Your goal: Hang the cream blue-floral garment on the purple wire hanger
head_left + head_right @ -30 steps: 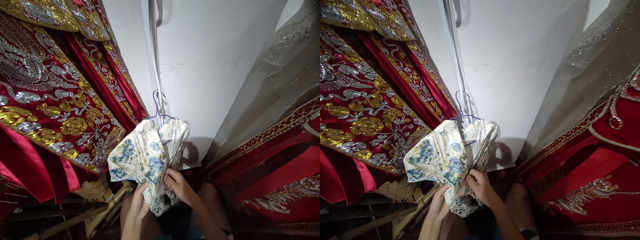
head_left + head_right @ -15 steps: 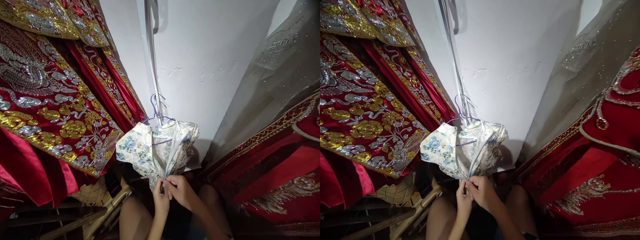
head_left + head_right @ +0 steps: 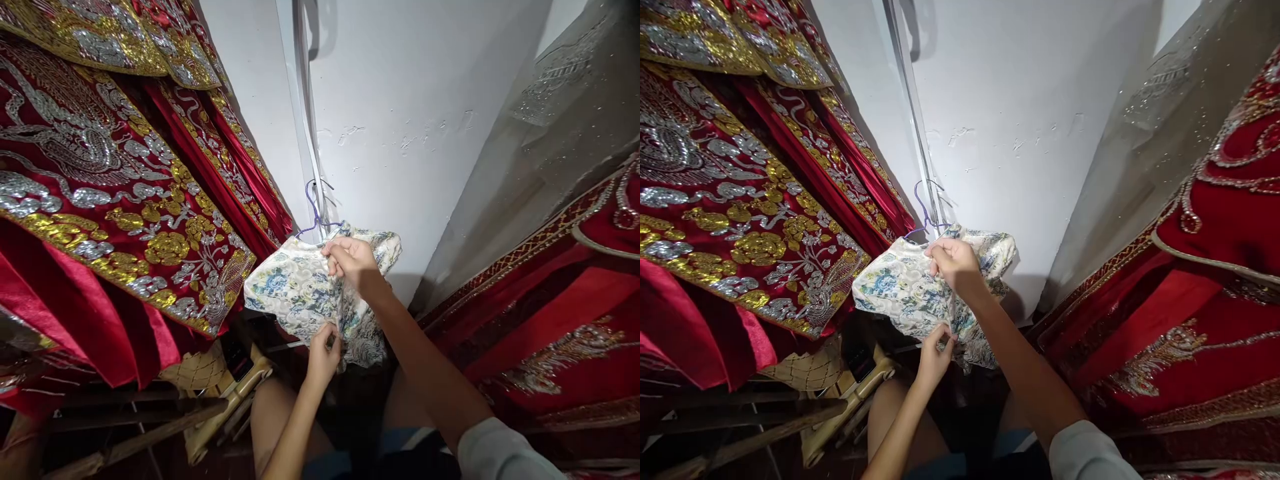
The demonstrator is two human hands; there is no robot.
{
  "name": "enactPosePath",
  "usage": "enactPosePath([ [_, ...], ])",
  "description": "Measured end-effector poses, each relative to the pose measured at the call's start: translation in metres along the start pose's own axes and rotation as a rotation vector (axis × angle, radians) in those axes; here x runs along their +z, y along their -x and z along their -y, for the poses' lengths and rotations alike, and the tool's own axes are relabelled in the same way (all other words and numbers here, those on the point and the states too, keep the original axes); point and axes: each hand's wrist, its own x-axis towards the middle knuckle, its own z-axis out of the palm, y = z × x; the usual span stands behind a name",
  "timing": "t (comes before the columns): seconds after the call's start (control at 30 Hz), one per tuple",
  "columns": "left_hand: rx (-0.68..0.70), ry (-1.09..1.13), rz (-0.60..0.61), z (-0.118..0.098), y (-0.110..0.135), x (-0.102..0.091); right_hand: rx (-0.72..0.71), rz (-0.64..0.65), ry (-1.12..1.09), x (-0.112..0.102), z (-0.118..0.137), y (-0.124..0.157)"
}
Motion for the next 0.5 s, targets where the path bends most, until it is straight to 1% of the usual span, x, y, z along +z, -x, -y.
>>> enactPosePath([
  [0.07, 0.036, 0.016, -0.062, -0.018, -0.020, -0.012, 0.018, 0.029, 0.038, -0.001, -0.005, 0.009],
  [0.1, 0.067, 0.035, -0.128, -0.031, -0.033, -0.019, 0.032, 0.034, 0.062, -0.001, -0.007, 0.013],
  [0.17, 0.196, 0.043, -0.280, -0.059, -0.062, -0.035, 0.051, 0.042, 0.111, -0.003, -0.009, 0.021],
  [0.2, 0.240, 0.003, -0.305, -0.073, -0.078, -0.042, 0.051, 0.047, 0.132, -0.003, -0.009, 0.023],
  [0.27, 0.336, -0.147, -0.247, -0.100, -0.104, -0.054, 0.035, 0.047, 0.169, -0.004, -0.008, 0.023],
  [0.33, 0.418, -0.236, -0.204, -0.121, -0.122, -0.059, 0.004, 0.009, 0.195, -0.005, -0.012, 0.019],
  [0.37, 0.453, -0.261, -0.200, -0.129, -0.126, -0.061, -0.004, -0.020, 0.211, -0.006, -0.017, 0.017],
  [0.4, 0.477, -0.274, -0.223, -0.134, -0.129, -0.063, 0.000, -0.041, 0.228, -0.008, -0.024, 0.016],
  [0.43, 0.483, -0.275, -0.275, -0.136, -0.130, -0.067, 0.015, -0.049, 0.245, -0.010, -0.033, 0.015],
  [0.5, 0.428, -0.218, -0.457, -0.132, -0.130, -0.079, 0.057, -0.025, 0.269, -0.015, -0.054, 0.019],
])
